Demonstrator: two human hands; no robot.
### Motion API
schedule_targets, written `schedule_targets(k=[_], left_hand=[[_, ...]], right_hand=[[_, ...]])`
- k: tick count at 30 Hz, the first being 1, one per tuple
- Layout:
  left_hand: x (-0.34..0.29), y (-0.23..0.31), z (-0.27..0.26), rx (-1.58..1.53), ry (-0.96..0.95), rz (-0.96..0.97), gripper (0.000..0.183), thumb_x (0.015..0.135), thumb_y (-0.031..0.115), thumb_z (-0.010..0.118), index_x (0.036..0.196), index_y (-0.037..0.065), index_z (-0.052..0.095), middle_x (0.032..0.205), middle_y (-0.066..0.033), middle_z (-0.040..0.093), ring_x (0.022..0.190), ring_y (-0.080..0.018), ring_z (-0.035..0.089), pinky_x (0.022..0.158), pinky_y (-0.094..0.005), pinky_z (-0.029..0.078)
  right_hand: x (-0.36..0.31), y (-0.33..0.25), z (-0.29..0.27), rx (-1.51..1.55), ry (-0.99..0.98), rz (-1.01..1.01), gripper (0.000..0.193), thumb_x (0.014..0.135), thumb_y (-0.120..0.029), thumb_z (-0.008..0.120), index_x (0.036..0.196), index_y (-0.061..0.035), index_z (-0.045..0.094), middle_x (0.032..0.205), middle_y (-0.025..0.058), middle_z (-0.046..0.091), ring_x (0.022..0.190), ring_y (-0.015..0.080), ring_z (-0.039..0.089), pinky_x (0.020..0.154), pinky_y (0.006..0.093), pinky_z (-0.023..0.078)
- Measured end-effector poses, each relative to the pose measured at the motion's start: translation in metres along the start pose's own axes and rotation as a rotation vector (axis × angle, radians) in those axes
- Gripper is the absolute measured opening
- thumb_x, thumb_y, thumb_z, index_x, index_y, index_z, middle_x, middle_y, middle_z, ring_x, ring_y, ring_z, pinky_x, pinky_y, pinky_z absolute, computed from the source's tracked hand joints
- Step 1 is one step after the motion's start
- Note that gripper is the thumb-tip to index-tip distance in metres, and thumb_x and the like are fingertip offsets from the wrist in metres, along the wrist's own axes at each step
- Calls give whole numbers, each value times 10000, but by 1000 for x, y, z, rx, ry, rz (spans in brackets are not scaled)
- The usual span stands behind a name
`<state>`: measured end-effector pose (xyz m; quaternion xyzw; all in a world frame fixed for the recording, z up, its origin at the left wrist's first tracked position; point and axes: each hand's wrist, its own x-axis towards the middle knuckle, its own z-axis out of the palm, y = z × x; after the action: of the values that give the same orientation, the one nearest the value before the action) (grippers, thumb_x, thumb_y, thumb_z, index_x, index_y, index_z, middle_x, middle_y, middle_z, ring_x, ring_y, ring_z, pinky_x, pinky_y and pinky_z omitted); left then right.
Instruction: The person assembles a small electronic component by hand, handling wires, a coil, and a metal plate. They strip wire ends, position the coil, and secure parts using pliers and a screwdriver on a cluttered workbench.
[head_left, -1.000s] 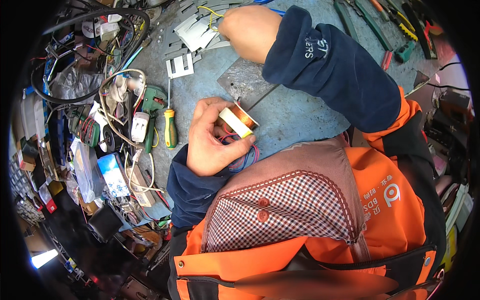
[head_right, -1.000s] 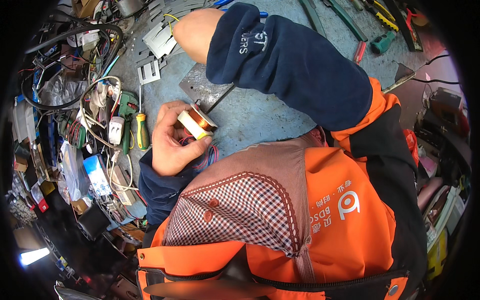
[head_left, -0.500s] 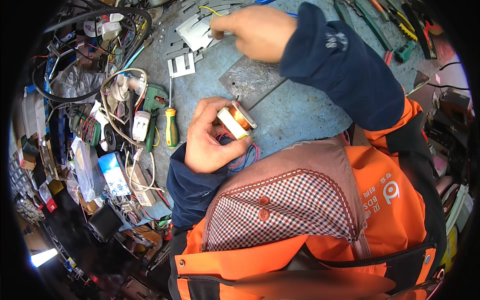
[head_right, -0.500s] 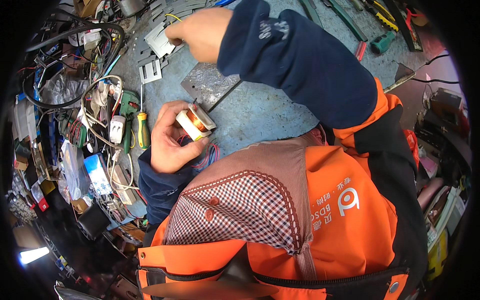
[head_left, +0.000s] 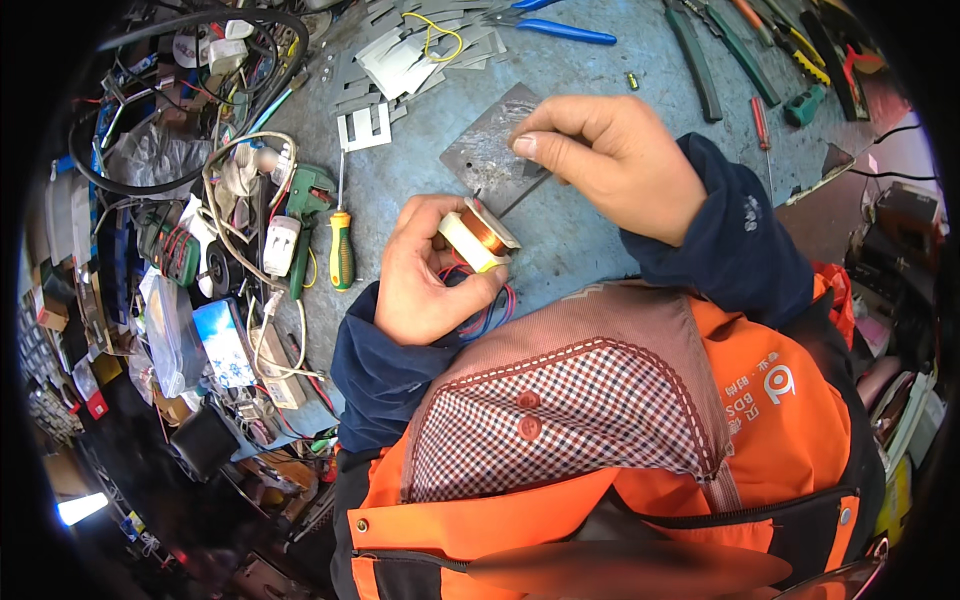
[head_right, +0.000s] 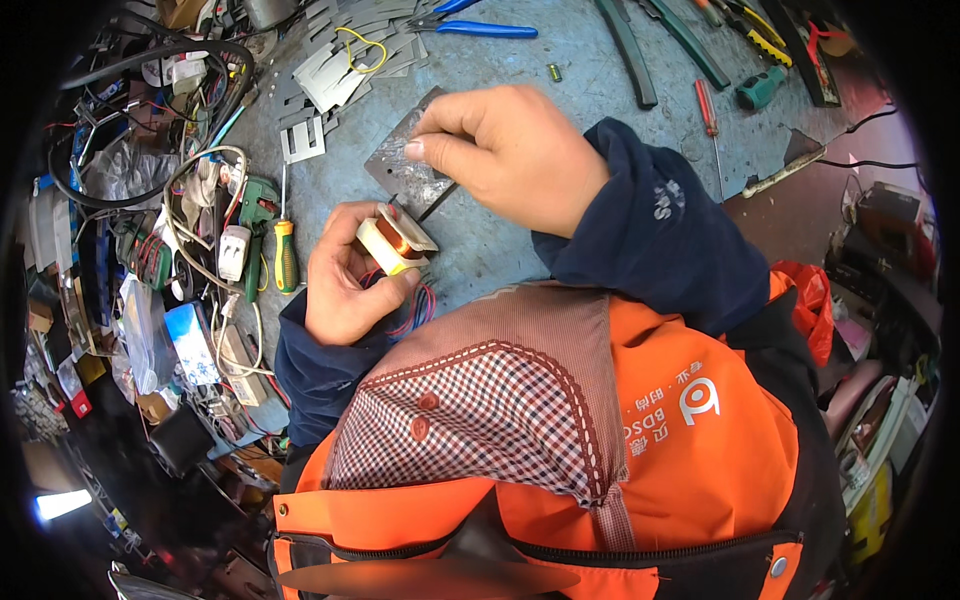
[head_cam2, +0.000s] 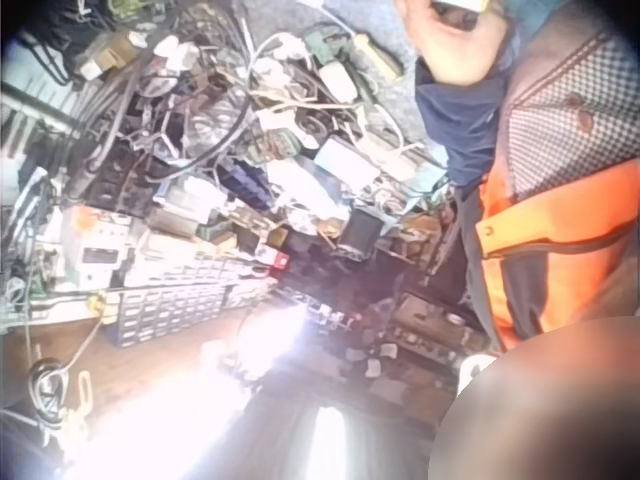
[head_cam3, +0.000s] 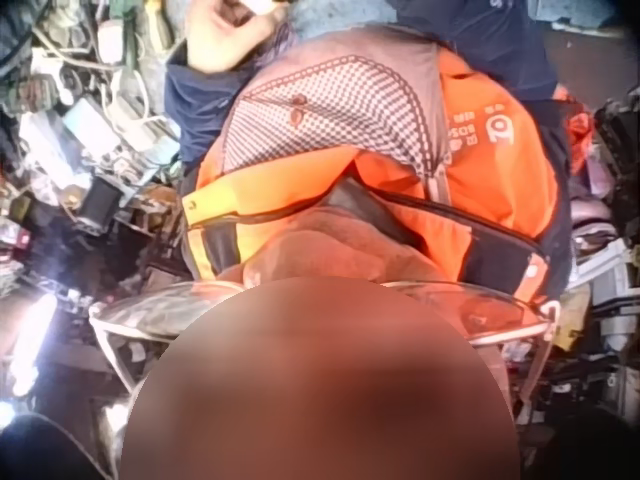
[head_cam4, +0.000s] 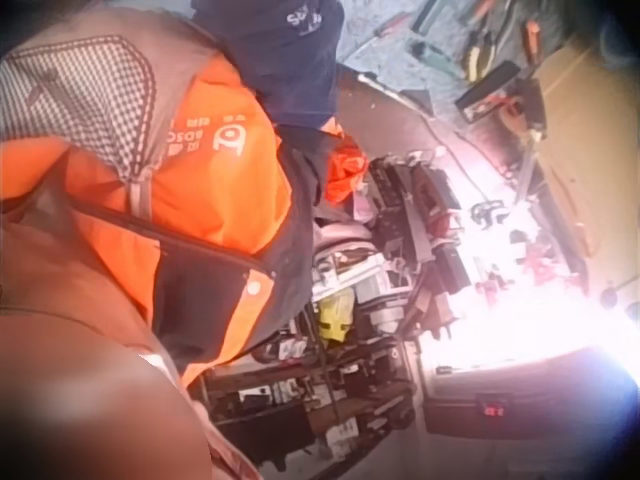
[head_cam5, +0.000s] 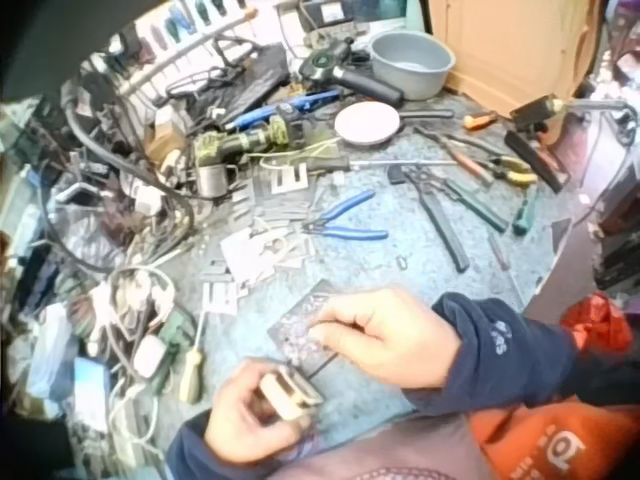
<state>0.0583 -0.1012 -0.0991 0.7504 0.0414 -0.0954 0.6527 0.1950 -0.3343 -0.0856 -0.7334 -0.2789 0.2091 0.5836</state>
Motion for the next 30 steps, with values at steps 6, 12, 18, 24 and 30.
schedule_targets(k=[6, 12, 18, 24, 30], left_hand=[[1, 0, -2, -122, -6, -40, 614, 791, -13, 866, 1339, -68, 595, 1258, -86, 526, 1142, -196, 688, 982, -336, 610], [3, 2, 0, -132, -6, -62, 608, 783, -20, 868, 1327, -68, 601, 1252, -82, 526, 1130, -193, 690, 975, -332, 609], [4, 3, 0, -84, 1, -38, 615, 769, -15, 879, 1321, -61, 613, 1251, -83, 534, 1119, -187, 693, 963, -325, 609], [4, 2, -1, -30, -11, -28, 626, 757, -14, 886, 1323, -53, 620, 1248, -79, 541, 1108, -187, 697, 957, -322, 610], [5, 1, 1, -83, 4, -40, 620, 751, -4, 896, 1307, -52, 625, 1245, -80, 542, 1105, -187, 696, 949, -324, 618]], right_hand=[[-4, 8, 17, -255, 178, -156, 113, 936, -139, 716, 1012, -56, 705, 806, 185, 721, 749, 401, 719, 634, 459, 547], [-4, 6, 32, 23, 137, -30, 137, 921, -141, 706, 1005, -33, 693, 856, 196, 725, 768, 372, 728, 664, 444, 548], [0, 16, 37, -97, 101, -87, 138, 914, -150, 699, 1004, -46, 697, 876, 187, 724, 808, 409, 719, 693, 478, 553], [0, 17, 38, -198, 168, -147, 118, 909, -134, 682, 1000, -60, 678, 860, 183, 719, 808, 429, 711, 681, 513, 545], [0, 20, 36, -171, 131, -245, 94, 954, -95, 690, 1028, -46, 659, 775, 154, 678, 666, 328, 692, 602, 400, 520]])
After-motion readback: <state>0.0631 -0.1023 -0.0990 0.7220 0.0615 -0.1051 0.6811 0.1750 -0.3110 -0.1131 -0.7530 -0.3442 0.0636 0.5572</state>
